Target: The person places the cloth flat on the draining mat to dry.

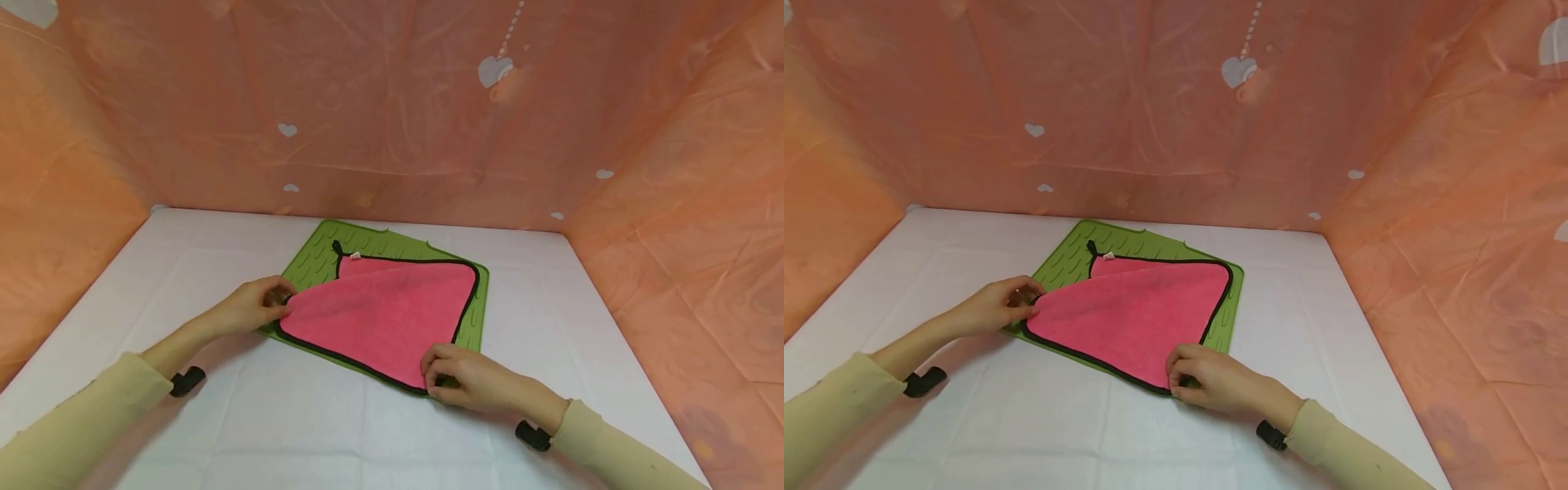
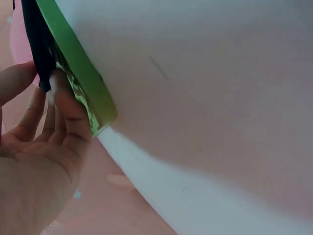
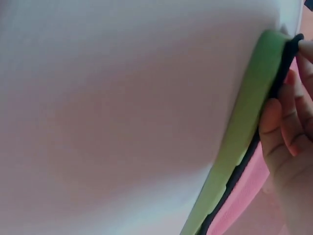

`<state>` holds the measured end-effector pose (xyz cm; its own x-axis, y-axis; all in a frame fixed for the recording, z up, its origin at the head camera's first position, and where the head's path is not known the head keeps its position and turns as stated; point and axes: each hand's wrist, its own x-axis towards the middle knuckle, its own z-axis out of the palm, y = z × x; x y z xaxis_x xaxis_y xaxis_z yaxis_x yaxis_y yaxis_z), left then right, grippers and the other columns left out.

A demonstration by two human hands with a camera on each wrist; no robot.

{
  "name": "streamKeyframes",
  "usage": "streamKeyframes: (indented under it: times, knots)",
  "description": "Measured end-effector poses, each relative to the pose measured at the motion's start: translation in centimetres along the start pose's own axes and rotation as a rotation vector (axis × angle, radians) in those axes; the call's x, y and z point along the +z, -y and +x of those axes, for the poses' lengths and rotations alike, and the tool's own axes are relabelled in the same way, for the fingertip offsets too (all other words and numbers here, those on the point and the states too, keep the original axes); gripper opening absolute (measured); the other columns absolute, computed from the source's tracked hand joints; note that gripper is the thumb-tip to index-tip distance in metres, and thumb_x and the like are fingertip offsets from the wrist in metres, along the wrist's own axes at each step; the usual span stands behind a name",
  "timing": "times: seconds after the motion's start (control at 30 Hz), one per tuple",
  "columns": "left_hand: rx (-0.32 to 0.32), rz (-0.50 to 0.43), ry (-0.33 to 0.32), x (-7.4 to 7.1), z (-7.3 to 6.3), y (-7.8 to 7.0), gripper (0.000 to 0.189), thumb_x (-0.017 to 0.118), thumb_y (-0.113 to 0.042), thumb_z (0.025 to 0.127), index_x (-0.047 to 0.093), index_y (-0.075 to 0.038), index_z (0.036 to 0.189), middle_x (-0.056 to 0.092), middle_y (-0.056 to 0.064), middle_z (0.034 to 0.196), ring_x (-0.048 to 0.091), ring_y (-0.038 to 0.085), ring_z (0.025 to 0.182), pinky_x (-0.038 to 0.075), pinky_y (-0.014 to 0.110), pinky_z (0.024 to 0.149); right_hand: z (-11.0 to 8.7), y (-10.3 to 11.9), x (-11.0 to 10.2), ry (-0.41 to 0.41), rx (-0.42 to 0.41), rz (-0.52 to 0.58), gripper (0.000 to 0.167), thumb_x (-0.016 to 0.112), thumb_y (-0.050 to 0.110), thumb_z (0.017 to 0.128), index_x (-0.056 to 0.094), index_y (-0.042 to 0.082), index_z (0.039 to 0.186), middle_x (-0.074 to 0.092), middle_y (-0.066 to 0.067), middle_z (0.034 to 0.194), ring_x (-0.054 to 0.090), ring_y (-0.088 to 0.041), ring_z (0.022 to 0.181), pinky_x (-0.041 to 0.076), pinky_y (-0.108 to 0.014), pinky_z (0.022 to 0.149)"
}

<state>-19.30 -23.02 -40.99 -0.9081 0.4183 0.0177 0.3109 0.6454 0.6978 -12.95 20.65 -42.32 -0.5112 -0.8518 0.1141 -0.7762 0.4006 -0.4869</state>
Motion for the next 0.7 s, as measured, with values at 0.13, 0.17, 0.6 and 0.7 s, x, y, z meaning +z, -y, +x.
streamKeyframes:
  times: [0.13, 0.17, 0.6, 0.7]
  knots:
    - [-0.007, -0.009, -0.029, -0.4, 0.5, -0.5, 0.027, 0.072, -0.011, 0.097, 0.066, 0.002, 0.120, 0.069, 0.012, 0.107, 0.064, 0.020, 0.090, 0.053, 0.032, 0.074, 0.2, -0.4, -0.9, -0.019, -0.007, 0.114, 0.008, 0.073, 0.011, 0.099, 0.071, 0.019, 0.097, 0.062, 0.006, 0.115, 0.060, -0.005, 0.101, 0.055, -0.023, 0.081]
    - [-0.001, -0.010, -0.040, -0.5, 0.8, -0.7, 0.026, 0.071, -0.011, 0.098, 0.066, 0.003, 0.119, 0.069, 0.013, 0.109, 0.065, 0.021, 0.091, 0.053, 0.033, 0.074, 0.3, -0.6, -1.2, -0.038, -0.019, 0.134, 0.008, 0.073, 0.010, 0.099, 0.071, 0.018, 0.099, 0.063, 0.005, 0.114, 0.061, -0.006, 0.099, 0.056, -0.023, 0.078]
    - [0.052, 0.062, -0.082, -0.3, 7.5, -2.0, 0.025, 0.065, -0.007, 0.098, 0.066, 0.006, 0.118, 0.069, 0.017, 0.104, 0.068, 0.026, 0.087, 0.054, 0.035, 0.072, 1.8, -6.0, -6.0, -0.445, 0.172, 0.134, 0.013, 0.072, -0.001, 0.095, 0.072, 0.004, 0.107, 0.070, -0.005, 0.103, 0.062, -0.012, 0.086, 0.055, -0.030, 0.073]
    - [0.047, 0.076, -0.075, -0.2, 9.0, -1.9, 0.026, 0.065, -0.009, 0.098, 0.066, 0.006, 0.119, 0.070, 0.018, 0.104, 0.069, 0.029, 0.090, 0.054, 0.038, 0.076, 2.1, -7.3, -6.7, -0.518, 0.277, 0.102, 0.013, 0.071, 0.002, 0.096, 0.073, 0.004, 0.109, 0.070, -0.007, 0.104, 0.062, -0.015, 0.089, 0.054, -0.029, 0.075]
